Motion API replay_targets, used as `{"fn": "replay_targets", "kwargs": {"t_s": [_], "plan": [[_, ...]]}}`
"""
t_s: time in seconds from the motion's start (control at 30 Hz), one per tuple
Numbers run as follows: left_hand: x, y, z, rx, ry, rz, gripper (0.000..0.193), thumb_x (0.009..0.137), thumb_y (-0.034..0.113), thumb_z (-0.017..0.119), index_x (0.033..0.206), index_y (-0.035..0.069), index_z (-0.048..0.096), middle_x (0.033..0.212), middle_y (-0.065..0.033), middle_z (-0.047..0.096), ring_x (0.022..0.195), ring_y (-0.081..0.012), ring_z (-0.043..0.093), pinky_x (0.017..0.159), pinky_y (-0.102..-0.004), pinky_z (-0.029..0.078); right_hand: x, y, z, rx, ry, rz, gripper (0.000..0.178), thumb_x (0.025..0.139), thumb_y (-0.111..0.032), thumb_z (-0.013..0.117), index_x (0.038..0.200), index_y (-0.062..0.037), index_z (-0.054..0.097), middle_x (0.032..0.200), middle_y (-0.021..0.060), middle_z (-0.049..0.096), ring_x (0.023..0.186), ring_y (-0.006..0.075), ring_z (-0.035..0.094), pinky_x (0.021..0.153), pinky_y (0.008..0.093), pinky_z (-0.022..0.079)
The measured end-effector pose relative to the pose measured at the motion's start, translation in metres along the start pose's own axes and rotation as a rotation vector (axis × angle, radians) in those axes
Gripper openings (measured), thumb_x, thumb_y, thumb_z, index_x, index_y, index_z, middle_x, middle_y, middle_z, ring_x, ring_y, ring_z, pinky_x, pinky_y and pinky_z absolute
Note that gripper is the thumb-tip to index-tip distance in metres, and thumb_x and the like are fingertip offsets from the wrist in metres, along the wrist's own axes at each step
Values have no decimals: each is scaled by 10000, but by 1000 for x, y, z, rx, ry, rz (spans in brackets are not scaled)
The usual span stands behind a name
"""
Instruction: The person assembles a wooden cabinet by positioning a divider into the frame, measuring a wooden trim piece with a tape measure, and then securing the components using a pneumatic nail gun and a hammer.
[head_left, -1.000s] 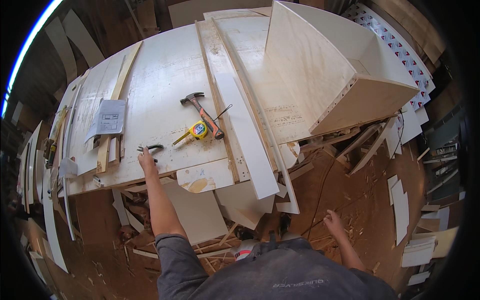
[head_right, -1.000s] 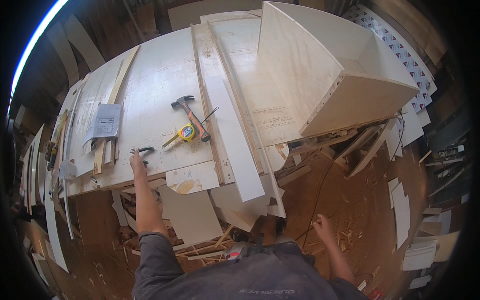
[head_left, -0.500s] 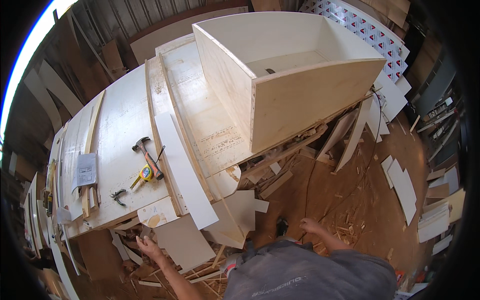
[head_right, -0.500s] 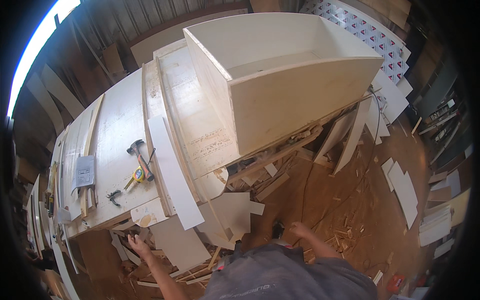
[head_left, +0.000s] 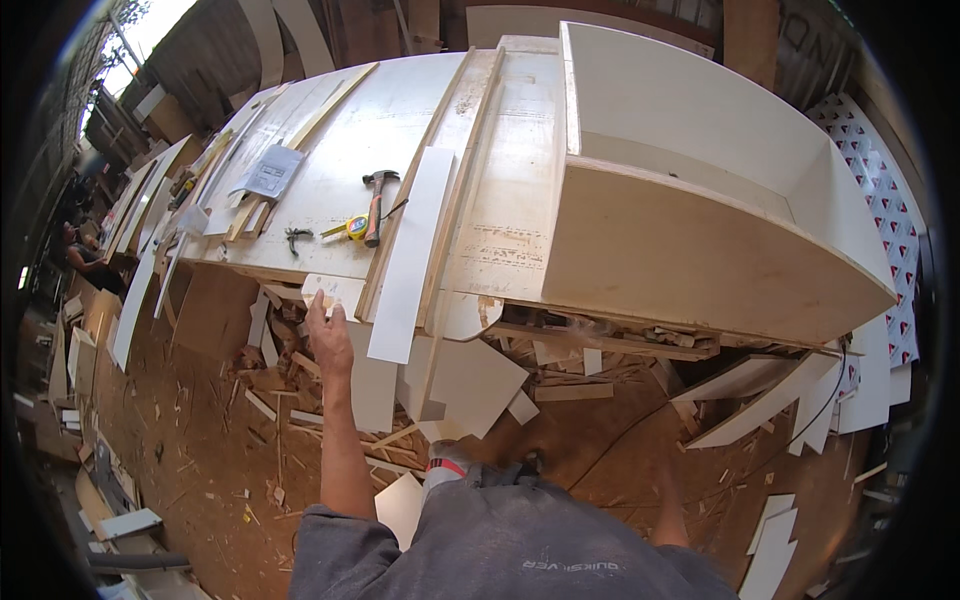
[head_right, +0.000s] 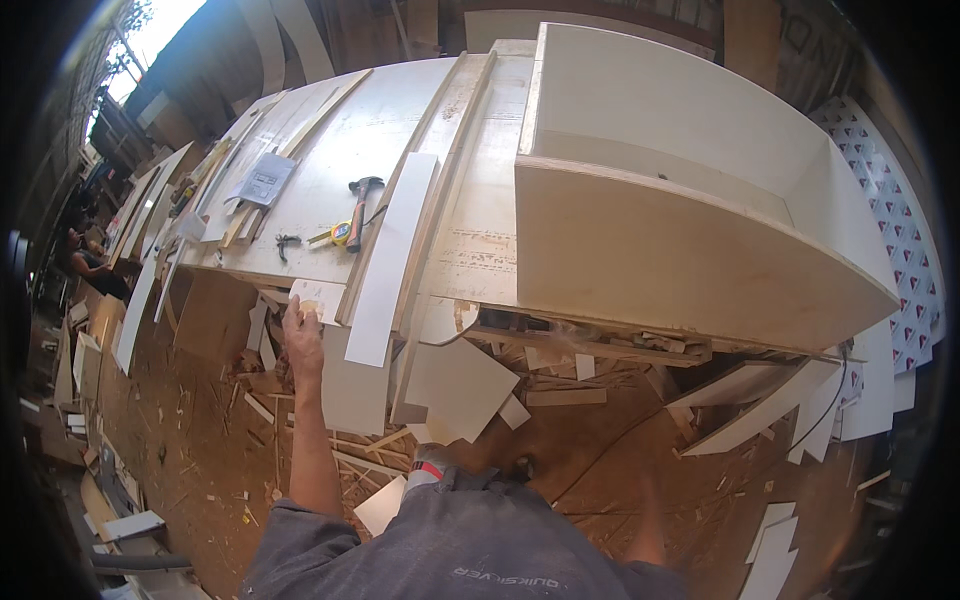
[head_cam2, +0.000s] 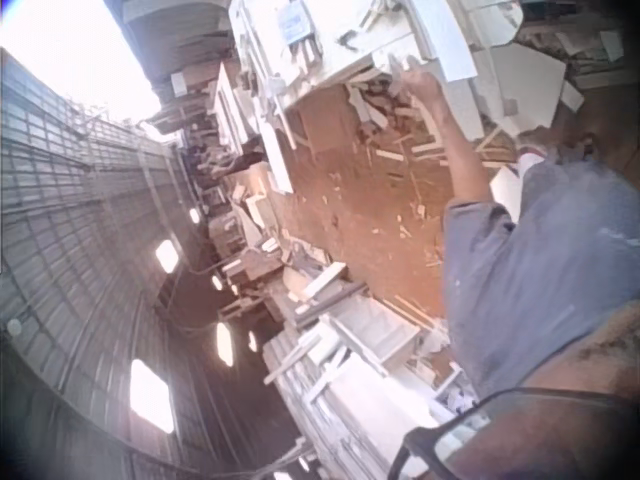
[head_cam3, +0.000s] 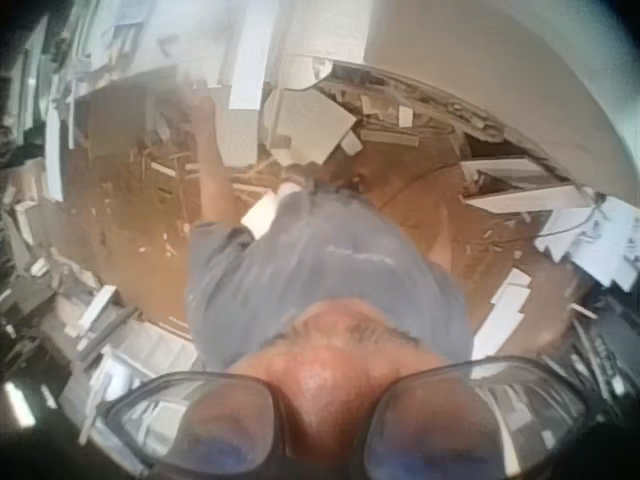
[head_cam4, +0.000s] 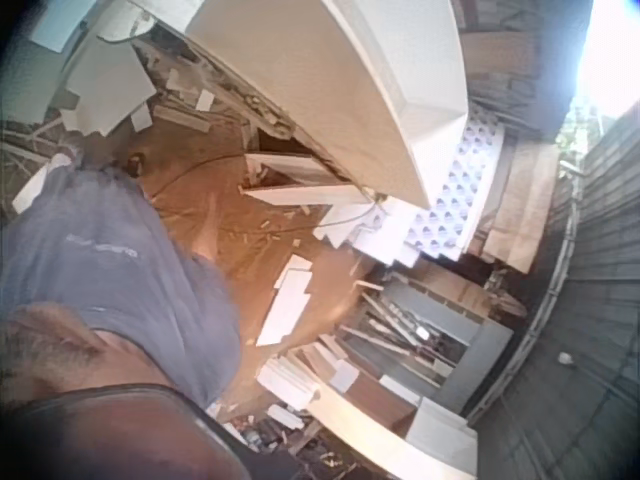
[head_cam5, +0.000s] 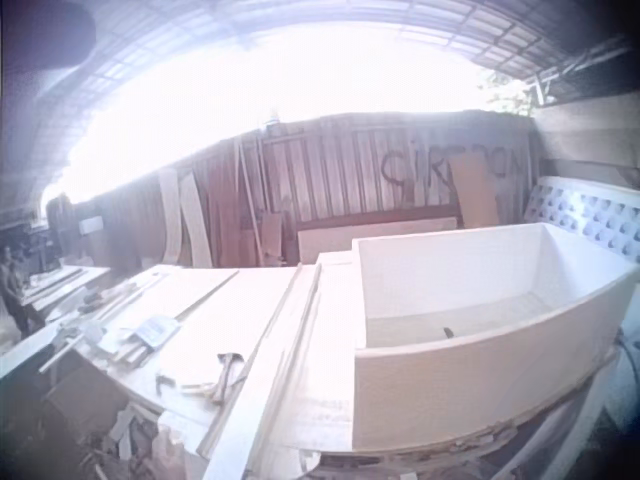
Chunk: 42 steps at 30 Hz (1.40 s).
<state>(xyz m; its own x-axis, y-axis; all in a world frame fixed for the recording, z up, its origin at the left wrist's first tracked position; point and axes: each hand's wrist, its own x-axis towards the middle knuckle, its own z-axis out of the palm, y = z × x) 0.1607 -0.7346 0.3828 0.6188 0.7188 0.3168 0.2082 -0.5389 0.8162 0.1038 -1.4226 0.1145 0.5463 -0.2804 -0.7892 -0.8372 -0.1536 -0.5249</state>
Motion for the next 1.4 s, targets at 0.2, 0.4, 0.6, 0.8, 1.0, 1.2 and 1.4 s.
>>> {"fn": "replay_targets", "kwargs": {"t_s": [0.2,0.4,0.6,0.8,1.0,1.2,1.4], "plan": [[-37,-30,10,59,-66,-21,477,960,230,547,1366,-12,485,1315,-237,499,1216,-357,496,1041,-422,384,-36,51,7,-40,-104,173,346,976,-244,469,1284,-89,496,1088,125,575,918,248,604,727,368,542],[-89,-72,2,121,-175,-109,496,960,278,542,1358,-14,493,1311,-252,504,1235,-386,480,1052,-437,376,-57,58,48,-197,-181,78,254,938,-185,500,1154,-59,543,900,84,611,720,183,626,615,322,540],[-43,-79,35,223,-386,-63,541,942,323,577,1343,-33,499,1302,-249,539,1209,-376,521,1035,-429,400,-61,42,58,4,-113,-39,237,923,-190,546,1119,-58,561,902,64,627,750,159,648,607,305,540],[-14,-78,60,175,-467,-162,496,931,295,607,1274,-57,538,1185,-213,637,1038,-282,637,890,-376,490,-111,47,70,-32,-31,-90,295,921,-221,562,1161,-49,566,921,59,632,753,155,638,626,311,531],[-10,-106,86,64,-419,-140,499,927,299,604,1245,-79,535,1159,-243,636,1057,-324,622,917,-389,472,-107,138,68,-387,-113,-63,235,915,-206,553,1062,-32,610,880,68,641,758,177,623,664,315,503],[-8,-113,65,152,-330,-225,568,924,409,576,1292,-23,538,1174,-255,628,1118,-363,601,962,-420,453,-100,117,58,-400,-281,-108,176,886,-150,555,996,-30,621,809,110,629,674,242,612,537,348,477],[-44,-85,28,194,-138,-305,554,922,386,589,1288,-28,539,1076,-227,656,997,-342,633,889,-410,481,-5,36,14,-208,-185,37,272,928,-205,528,1137,-44,592,863,112,611,745,214,609,618,351,478]]}}
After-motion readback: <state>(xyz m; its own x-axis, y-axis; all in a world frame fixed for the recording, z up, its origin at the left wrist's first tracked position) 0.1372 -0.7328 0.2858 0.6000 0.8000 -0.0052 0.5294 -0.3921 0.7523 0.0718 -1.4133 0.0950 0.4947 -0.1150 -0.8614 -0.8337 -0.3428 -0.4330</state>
